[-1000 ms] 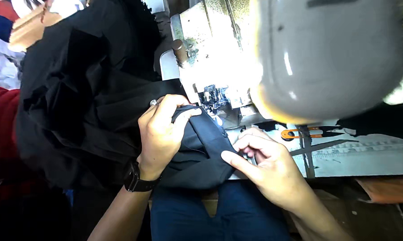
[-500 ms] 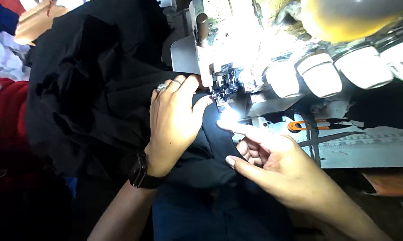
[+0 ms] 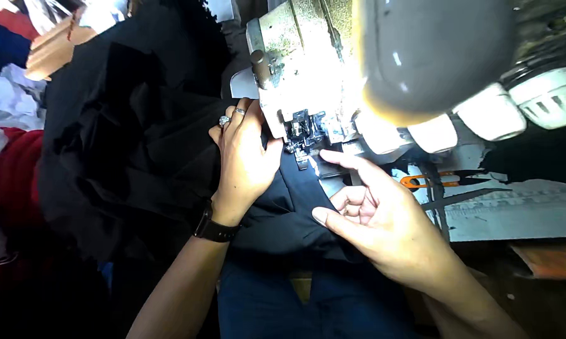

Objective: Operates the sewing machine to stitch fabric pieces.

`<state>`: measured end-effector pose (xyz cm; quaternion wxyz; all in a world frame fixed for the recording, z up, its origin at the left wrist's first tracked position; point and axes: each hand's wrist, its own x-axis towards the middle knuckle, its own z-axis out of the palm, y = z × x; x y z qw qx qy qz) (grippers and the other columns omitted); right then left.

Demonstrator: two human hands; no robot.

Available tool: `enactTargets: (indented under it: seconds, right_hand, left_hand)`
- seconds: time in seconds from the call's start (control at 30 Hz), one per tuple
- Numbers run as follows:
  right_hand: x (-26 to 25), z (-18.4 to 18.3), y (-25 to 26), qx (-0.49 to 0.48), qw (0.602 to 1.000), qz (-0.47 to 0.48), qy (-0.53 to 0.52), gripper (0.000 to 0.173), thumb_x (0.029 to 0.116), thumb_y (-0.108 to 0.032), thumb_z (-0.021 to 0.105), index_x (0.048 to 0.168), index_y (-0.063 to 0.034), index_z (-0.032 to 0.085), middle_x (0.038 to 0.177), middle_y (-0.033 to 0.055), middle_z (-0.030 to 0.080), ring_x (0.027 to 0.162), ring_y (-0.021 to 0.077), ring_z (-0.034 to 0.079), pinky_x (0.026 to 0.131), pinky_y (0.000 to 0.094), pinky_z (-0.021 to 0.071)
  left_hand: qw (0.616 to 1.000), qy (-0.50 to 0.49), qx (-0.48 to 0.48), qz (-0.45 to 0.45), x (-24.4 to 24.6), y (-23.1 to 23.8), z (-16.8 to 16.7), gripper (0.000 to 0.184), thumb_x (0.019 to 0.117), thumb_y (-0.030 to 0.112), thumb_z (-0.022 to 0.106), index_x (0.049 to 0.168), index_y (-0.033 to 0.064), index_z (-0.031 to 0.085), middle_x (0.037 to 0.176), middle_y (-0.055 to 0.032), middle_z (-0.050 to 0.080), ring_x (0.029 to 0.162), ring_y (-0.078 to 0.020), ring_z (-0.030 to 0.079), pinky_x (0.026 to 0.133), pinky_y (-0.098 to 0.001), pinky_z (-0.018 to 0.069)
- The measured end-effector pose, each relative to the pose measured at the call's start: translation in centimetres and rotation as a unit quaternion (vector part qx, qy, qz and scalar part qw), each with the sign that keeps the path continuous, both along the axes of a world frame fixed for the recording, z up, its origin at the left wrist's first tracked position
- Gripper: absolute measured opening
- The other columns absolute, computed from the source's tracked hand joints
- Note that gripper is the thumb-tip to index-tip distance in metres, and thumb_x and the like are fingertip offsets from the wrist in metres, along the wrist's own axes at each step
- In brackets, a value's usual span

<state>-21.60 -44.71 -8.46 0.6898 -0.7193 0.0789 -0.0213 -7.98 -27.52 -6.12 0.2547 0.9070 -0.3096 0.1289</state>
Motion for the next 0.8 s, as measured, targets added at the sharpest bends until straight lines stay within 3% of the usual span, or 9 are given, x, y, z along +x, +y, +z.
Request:
enactTargets:
  seconds: [0.07, 0.17, 0.23, 0.3, 0.4, 0.63, 0.73, 0.8]
  right_hand:
    - [-0.7, 0.0, 0.3, 0.007, 1.000, -0.005, -0.019, 0.057, 0.0881, -0.021, 0.076, 0.141, -0.0252, 0.055, 0.075, -0.0070, 0.067, 0.058, 0.0035, 0.061, 0.051, 0.0139, 0.0509]
    - [-1.7, -0.2, 0.8, 0.005, 0.998, -0.019, -0.062, 0.021, 0.0907, -0.015, 0.073, 0.112, -0.0147, 0.073, 0.086, -0.0054, 0.073, 0.068, 0.0027, 0.065, 0.057, 0.0143, 0.0544]
    - [-1.7, -0.3, 1.0, -0.014, 0.998, -0.022, -0.061, 0.013, 0.0924, -0.016, 0.071, 0.102, -0.0137, 0.079, 0.090, -0.0053, 0.076, 0.073, 0.0026, 0.068, 0.062, 0.0147, 0.0571]
    - [-1.5, -0.2, 1.1, -0.024, 0.998, -0.021, -0.056, 0.013, 0.0934, -0.017, 0.071, 0.103, -0.0143, 0.080, 0.090, -0.0057, 0.076, 0.073, 0.0024, 0.068, 0.062, 0.0147, 0.0573]
    - [-1.0, -0.2, 1.2, -0.032, 0.998, -0.024, -0.057, 0.013, 0.0935, -0.018, 0.070, 0.102, -0.0148, 0.080, 0.089, -0.0063, 0.076, 0.072, 0.0015, 0.068, 0.062, 0.0143, 0.0569]
    - [0.7, -0.5, 1.1, -0.046, 0.995, -0.032, -0.077, 0.011, 0.0925, -0.016, 0.072, 0.100, -0.0134, 0.080, 0.085, -0.0050, 0.076, 0.071, 0.0017, 0.068, 0.063, 0.0150, 0.0568]
    - [1.3, -0.3, 1.1, -0.077, 0.994, -0.049, -0.067, 0.010, 0.0924, -0.019, 0.072, 0.099, -0.0164, 0.080, 0.077, -0.0089, 0.072, 0.063, -0.0019, 0.062, 0.057, 0.0135, 0.0519]
    - [1.6, -0.4, 1.1, -0.095, 0.991, -0.064, -0.076, 0.010, 0.0914, -0.019, 0.073, 0.098, -0.0171, 0.080, 0.070, -0.0108, 0.066, 0.054, -0.0034, 0.053, 0.051, 0.0137, 0.0445]
  left_hand:
    - [1.000, 0.007, 0.002, 0.001, -0.2, 0.0, 0.1, 0.033, 0.0920, 0.014, 0.064, 0.124, 0.0101, 0.065, 0.129, -0.0111, 0.061, 0.121, -0.0282, 0.056, 0.091, -0.0548, 0.0409]
    - [1.000, 0.017, -0.020, -0.013, 0.5, 0.1, -0.1, 0.029, 0.0903, 0.012, 0.066, 0.119, 0.0107, 0.067, 0.121, -0.0093, 0.064, 0.117, -0.0257, 0.058, 0.089, -0.0546, 0.0425]
    - [0.999, 0.022, -0.036, -0.005, 1.5, -0.2, -0.6, 0.024, 0.0894, 0.016, 0.067, 0.114, 0.0140, 0.068, 0.114, -0.0047, 0.065, 0.113, -0.0214, 0.059, 0.090, -0.0545, 0.0402]
    - [0.998, 0.030, -0.045, 0.011, 2.4, -0.5, -0.8, 0.019, 0.0891, 0.022, 0.070, 0.107, 0.0175, 0.069, 0.108, 0.0006, 0.066, 0.112, -0.0161, 0.059, 0.094, -0.0550, 0.0374]
    - [0.998, 0.040, -0.029, 0.030, 3.1, -0.9, -0.4, 0.016, 0.0891, 0.025, 0.070, 0.103, 0.0165, 0.068, 0.106, -0.0005, 0.066, 0.111, -0.0180, 0.060, 0.093, -0.0574, 0.0368]
    - [0.996, 0.074, -0.043, 0.040, 4.8, -1.3, 0.3, 0.018, 0.0896, 0.021, 0.067, 0.106, 0.0135, 0.068, 0.112, -0.0052, 0.067, 0.116, -0.0229, 0.059, 0.095, -0.0630, 0.0375]
    - [0.996, 0.059, -0.049, 0.033, 5.5, -1.3, 0.5, 0.018, 0.0906, 0.020, 0.065, 0.106, 0.0130, 0.069, 0.115, -0.0063, 0.068, 0.117, -0.0244, 0.060, 0.095, -0.0632, 0.0391]
    - [0.996, 0.069, -0.043, 0.029, 6.1, -1.2, 0.7, 0.021, 0.0912, 0.020, 0.066, 0.110, 0.0118, 0.070, 0.119, -0.0077, 0.068, 0.121, -0.0266, 0.059, 0.097, -0.0638, 0.0396]
